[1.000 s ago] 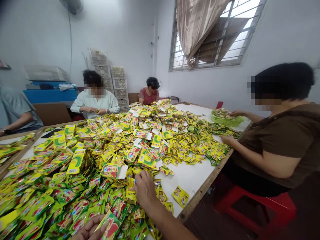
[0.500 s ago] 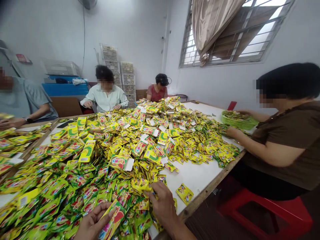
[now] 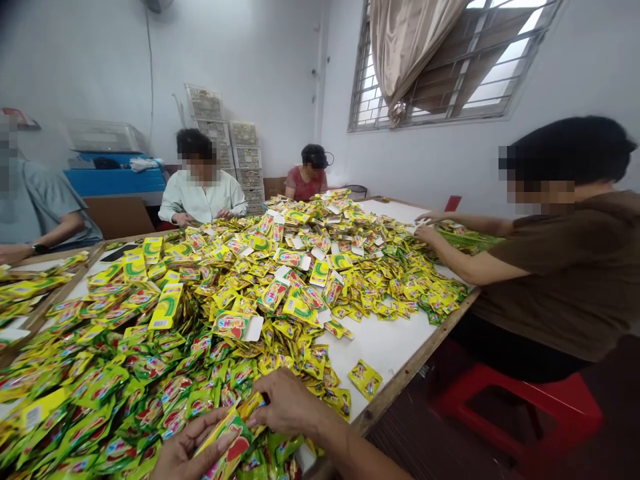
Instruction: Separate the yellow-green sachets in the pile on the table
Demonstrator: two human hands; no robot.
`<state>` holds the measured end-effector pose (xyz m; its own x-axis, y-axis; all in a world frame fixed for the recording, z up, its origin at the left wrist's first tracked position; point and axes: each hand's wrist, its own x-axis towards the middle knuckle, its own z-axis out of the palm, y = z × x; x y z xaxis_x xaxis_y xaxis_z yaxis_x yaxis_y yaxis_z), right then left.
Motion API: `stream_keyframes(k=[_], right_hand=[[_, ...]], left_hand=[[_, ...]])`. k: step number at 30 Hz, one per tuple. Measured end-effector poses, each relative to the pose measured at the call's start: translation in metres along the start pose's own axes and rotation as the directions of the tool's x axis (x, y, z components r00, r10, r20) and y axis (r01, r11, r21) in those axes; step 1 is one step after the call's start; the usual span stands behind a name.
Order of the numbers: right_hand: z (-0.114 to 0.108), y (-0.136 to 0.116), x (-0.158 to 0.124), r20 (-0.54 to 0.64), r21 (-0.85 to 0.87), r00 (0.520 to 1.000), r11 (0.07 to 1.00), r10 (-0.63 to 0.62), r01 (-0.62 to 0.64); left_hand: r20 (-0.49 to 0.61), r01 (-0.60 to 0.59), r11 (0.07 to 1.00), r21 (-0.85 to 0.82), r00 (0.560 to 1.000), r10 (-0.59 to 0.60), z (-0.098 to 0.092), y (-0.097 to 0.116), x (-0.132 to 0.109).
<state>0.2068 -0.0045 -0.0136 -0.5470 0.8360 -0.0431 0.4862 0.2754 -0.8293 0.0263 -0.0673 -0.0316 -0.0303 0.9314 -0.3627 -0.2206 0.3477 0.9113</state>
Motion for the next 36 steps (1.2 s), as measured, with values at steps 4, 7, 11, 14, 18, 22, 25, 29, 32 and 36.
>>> stream_keyframes(k=[4,7,11,14,18,22,25,29,32,36], right_hand=[[-0.009,-0.011,0.002,-0.065,-0.043,0.995,0.997,-0.069,0.066],[-0.005,-0.014,0.002,-0.180,0.013,0.983,0.999,-0.036,0.039],[0.010,-0.013,0.004,-0.319,-0.004,0.946,0.998,-0.055,0.057],[0.016,-0.013,0.004,-0.396,0.124,0.918,0.991,0.011,0.042],[0.012,-0.011,0.002,-0.285,0.369,0.951,0.929,0.123,-0.009],[0.006,-0.008,0.002,-0.175,0.539,0.972,0.841,0.158,-0.040],[0.009,-0.008,0.003,-0.217,0.509,0.959,0.859,0.180,-0.047],[0.019,-0.012,0.004,-0.193,0.543,0.957,0.836,0.215,-0.078],[0.022,-0.012,0.002,-0.195,0.554,0.956,0.829,0.219,-0.077],[0.017,-0.008,-0.001,-0.150,0.574,0.973,0.817,0.176,-0.059]], left_hand=[[-0.056,-0.008,1.000,-0.026,0.998,0.006,0.003,-0.002,0.000],[-0.077,-0.039,0.998,-0.056,0.996,0.035,0.005,-0.003,0.001],[-0.078,-0.024,1.000,-0.019,0.997,0.022,0.003,0.000,0.002],[-0.070,-0.003,0.998,-0.057,0.998,-0.001,0.001,0.000,0.002],[-0.070,-0.003,0.995,-0.101,0.998,-0.004,-0.001,-0.005,0.004],[-0.122,-0.011,0.998,-0.054,0.993,0.004,-0.003,-0.011,0.006],[-0.099,0.003,0.999,-0.052,0.995,-0.008,-0.003,-0.012,0.007],[-0.074,0.000,0.998,-0.067,0.997,-0.005,-0.003,-0.011,0.007],[-0.075,-0.005,0.998,-0.064,0.997,0.000,-0.004,-0.012,0.007],[-0.046,0.018,0.997,-0.075,0.999,-0.021,-0.003,-0.012,0.006]])
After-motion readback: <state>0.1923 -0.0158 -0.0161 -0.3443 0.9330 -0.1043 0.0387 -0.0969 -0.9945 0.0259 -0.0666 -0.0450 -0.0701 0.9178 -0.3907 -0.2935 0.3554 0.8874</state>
